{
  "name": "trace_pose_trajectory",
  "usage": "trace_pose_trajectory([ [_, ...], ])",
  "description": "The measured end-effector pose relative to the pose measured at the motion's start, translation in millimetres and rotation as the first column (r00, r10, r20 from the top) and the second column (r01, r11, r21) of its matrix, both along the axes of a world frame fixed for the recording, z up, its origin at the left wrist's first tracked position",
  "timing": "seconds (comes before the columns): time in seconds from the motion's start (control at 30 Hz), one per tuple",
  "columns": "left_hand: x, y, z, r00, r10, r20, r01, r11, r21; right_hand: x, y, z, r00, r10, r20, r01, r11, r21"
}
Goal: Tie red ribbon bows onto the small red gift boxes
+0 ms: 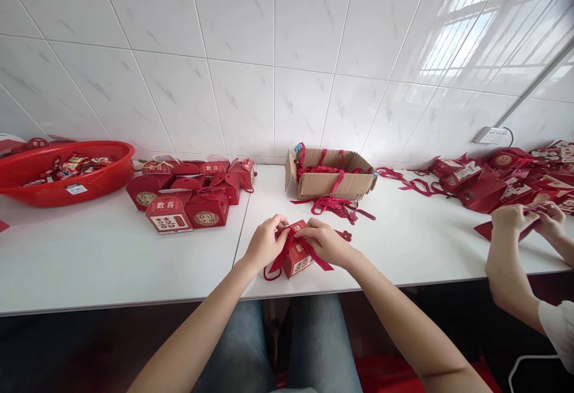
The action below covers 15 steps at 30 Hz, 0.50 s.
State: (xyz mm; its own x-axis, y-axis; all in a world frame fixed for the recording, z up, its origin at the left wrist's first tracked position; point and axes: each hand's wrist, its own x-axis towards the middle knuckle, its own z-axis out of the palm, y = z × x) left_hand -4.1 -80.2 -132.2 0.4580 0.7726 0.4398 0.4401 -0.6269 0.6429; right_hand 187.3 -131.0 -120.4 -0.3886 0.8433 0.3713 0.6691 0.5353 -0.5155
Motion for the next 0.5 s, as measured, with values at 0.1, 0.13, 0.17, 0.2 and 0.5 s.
trace_pose_trajectory([
  [0.1,-0.8,-0.1,0.6,1.0,-0.008,0.006,0.008,1.0,0.005,0.3,-1.1,3.7,0.998,0.033,0.057,-0.033,0.999,0.005],
  [0.13,-0.8,-0.4,0.9,1.0,-0.013,0.009,0.013,1.0,0.005,0.1,-1.3,4.9,0.997,0.041,0.072,-0.042,0.999,0.007],
  [0.17,-0.8,-0.6,1.1,1.0,-0.015,0.01,0.015,1.0,0.007,-0.1,-1.5,5.9,0.995,0.048,0.086,-0.049,0.999,0.008],
  [0.2,-0.8,-0.9,1.3,1.0,-0.016,0.01,0.016,1.0,0.009,-0.3,-1.7,6.8,0.994,0.054,0.099,-0.055,0.998,0.009],
  [0.5,-1.6,0.8,1.0,1.0,0.02,-0.003,-0.02,0.999,0.031,0.1,-1.3,7.5,0.986,0.086,0.146,-0.081,0.996,-0.038],
])
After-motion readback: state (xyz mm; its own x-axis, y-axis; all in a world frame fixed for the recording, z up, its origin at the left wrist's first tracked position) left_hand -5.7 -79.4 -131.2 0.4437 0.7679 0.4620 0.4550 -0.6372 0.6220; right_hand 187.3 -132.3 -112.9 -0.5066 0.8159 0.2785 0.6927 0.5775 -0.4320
